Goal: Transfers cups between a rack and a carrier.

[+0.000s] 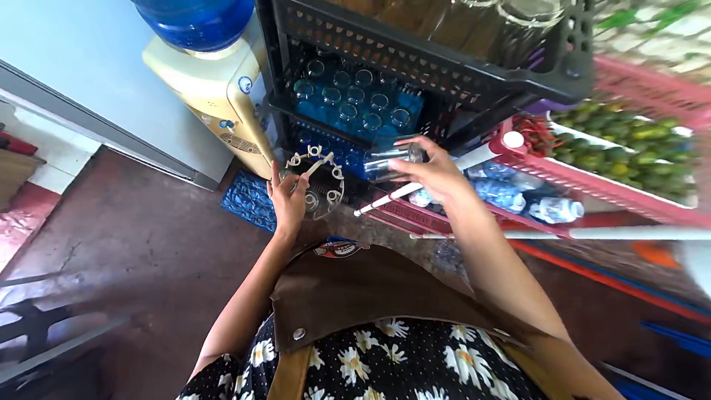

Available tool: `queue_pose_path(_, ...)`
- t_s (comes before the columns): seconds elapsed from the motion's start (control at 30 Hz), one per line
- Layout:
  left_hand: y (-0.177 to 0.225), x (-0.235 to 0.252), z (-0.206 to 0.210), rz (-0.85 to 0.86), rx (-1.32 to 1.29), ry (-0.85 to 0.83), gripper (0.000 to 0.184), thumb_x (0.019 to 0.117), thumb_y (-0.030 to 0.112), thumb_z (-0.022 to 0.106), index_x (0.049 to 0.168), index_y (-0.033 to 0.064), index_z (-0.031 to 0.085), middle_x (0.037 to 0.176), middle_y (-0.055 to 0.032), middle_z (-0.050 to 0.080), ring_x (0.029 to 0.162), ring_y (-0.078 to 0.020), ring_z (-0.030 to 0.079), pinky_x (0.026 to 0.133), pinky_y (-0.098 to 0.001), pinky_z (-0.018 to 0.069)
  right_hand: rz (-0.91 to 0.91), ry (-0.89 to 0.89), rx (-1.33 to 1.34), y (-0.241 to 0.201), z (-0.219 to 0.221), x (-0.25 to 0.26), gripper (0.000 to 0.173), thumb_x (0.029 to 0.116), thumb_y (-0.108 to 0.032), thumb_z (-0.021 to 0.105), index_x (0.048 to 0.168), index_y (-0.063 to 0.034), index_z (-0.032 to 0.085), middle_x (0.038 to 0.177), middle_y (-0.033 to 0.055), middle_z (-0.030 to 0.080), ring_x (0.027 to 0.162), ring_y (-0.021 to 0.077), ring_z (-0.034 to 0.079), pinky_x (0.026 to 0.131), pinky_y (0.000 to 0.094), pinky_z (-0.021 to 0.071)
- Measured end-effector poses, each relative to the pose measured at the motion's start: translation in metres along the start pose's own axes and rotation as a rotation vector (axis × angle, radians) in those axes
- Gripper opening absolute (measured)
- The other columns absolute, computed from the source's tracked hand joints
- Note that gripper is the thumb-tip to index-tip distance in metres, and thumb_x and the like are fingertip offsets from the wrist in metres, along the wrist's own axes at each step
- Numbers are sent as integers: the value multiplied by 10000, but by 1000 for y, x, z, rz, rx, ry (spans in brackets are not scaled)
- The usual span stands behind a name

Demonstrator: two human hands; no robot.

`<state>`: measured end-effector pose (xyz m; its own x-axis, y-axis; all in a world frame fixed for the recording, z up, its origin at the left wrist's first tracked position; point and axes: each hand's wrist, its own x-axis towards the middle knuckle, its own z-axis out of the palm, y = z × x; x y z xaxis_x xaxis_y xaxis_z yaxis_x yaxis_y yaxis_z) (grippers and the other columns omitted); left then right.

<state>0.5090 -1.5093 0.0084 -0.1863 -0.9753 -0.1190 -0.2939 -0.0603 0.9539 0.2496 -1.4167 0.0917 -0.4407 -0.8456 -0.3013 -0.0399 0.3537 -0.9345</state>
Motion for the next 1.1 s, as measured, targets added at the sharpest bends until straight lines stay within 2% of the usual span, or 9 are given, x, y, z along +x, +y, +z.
queue_pose_path(0.1, -3, 1, -8, -49, -10, 11, 239, 986, 250, 633, 966, 33, 732, 1683, -192, 189, 1527, -375, 214, 1199, -593, 184, 114, 78, 45, -11, -4, 26, 540, 889, -86, 779, 1355, -40, 510, 1196, 173, 616, 892, 247, 699, 740, 404, 630)
queue_pose_path(0.23, -15, 2, -19, -101, -71, 56, 224, 968, 251, 651, 913, 49, 728, 1676, -179, 217, 1502, -347, 279, 1150, -561, 307, 233, 122, 33, -19, -13, 56, 525, 915, -153, 772, 1352, -61, 496, 1194, 129, 609, 887, 227, 687, 733, 404, 619)
queue_pose_path(0.37, -25, 4, -32, -132, -108, 80, 213, 947, 220, 646, 863, 35, 711, 1665, -200, 232, 1498, -335, 294, 1149, -538, 330, 329, 132, -59, -22, -23, 81, 591, 893, -201, 799, 1384, -67, 499, 1233, 162, 607, 916, 261, 682, 748, 419, 610)
queue_pose_path(0.6, -31, 8, -54, -162, -91, 109, 230, 960, 168, 588, 879, -13, 705, 1629, -263, 262, 1495, -320, 302, 1138, -455, 363, 441, 141, -76, -11, -32, 113, 638, 897, -232, 794, 1425, -65, 477, 1289, 201, 576, 1001, 300, 658, 804, 433, 595)
queue_pose_path(0.73, -31, 10, -63, -175, -113, 132, 236, 978, 158, 574, 886, -27, 687, 1618, -287, 246, 1461, -307, 336, 1108, -422, 383, 451, 149, -83, -4, -39, 125, 626, 919, -245, 773, 1432, -58, 465, 1275, 199, 576, 988, 286, 650, 810, 420, 584)
queue_pose_path(0.8, -32, 11, -66, -183, -112, 133, 239, 983, 158, 567, 888, -30, 681, 1621, -281, 242, 1445, -298, 357, 1088, -416, 400, 433, 180, -112, 1, -36, 131, 629, 903, -251, 795, 1411, -47, 485, 1284, 199, 576, 998, 289, 652, 811, 430, 587)
queue_pose_path(0.9, -33, 11, -69, -195, -107, 136, 234, 979, 169, 574, 875, -14, 677, 1616, -271, 260, 1424, -290, 380, 1054, -410, 422, 391, 231, -179, 6, -25, 135, 694, 869, -220, 834, 1431, -27, 474, 1359, 250, 543, 1057, 357, 645, 851, 490, 581)
queue_pose_path(1.0, -35, 11, -72, -215, -97, 134, 228, 978, 169, 577, 894, -15, 681, 1629, -272, 233, 1430, -288, 373, 1054, -409, 415, 376, 222, -272, 8, -19, 135, 717, 879, -213, 829, 1449, -9, 444, 1383, 276, 520, 1067, 380, 641, 873, 498, 571)
queue_pose_path(1.1, -37, 10, -72, -221, -101, 121, 227, 974, 172, 575, 884, -11, 673, 1622, -271, 245, 1413, -281, 390, 1031, -398, 429, 367, 222, -330, 7, -15, 132, 749, 884, -226, 828, 1479, -19, 424, 1426, 292, 499, 1142, 413, 628, 924, 520, 558)
